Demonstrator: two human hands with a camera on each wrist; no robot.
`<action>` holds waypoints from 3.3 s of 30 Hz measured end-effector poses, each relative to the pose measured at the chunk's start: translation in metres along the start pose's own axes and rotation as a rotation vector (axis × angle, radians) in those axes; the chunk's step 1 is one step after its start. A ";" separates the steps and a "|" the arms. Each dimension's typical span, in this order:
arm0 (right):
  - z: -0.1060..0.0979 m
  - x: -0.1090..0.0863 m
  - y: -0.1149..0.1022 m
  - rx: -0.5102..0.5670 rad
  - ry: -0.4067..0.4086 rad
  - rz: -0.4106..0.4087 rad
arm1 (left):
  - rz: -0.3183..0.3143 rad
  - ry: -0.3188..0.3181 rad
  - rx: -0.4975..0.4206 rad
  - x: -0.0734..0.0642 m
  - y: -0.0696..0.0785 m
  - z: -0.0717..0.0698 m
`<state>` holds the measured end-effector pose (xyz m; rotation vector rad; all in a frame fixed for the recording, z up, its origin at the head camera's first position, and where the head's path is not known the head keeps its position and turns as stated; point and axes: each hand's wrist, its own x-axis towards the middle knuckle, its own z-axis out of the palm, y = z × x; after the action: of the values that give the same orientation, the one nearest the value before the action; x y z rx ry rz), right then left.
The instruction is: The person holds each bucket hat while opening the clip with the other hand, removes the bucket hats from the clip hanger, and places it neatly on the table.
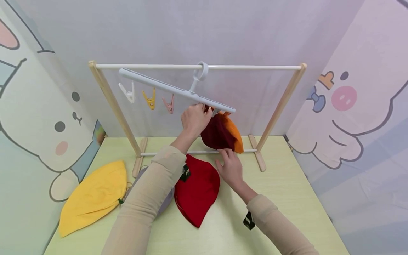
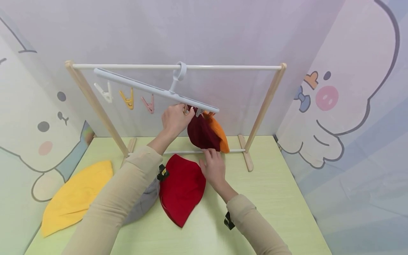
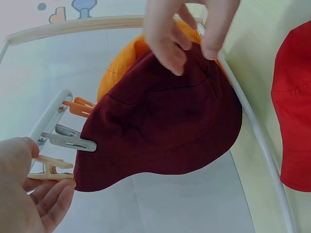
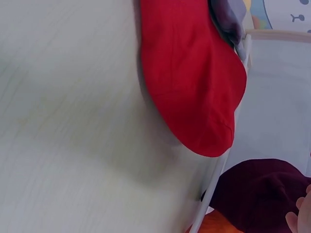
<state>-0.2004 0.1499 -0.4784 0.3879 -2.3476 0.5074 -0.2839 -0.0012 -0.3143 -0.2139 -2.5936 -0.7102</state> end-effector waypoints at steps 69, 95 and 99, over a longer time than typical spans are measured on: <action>0.005 0.042 0.027 0.116 -0.169 0.413 | 0.001 -0.013 0.031 0.000 0.003 0.000; -0.007 0.048 0.030 0.102 0.021 0.298 | -0.029 -0.045 0.004 0.001 0.008 0.000; -0.010 0.048 0.032 0.093 0.052 0.293 | -0.033 -0.050 -0.003 0.001 0.009 0.001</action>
<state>-0.2419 0.1756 -0.4469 0.0704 -2.3471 0.7574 -0.2826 0.0069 -0.3106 -0.1920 -2.6496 -0.7295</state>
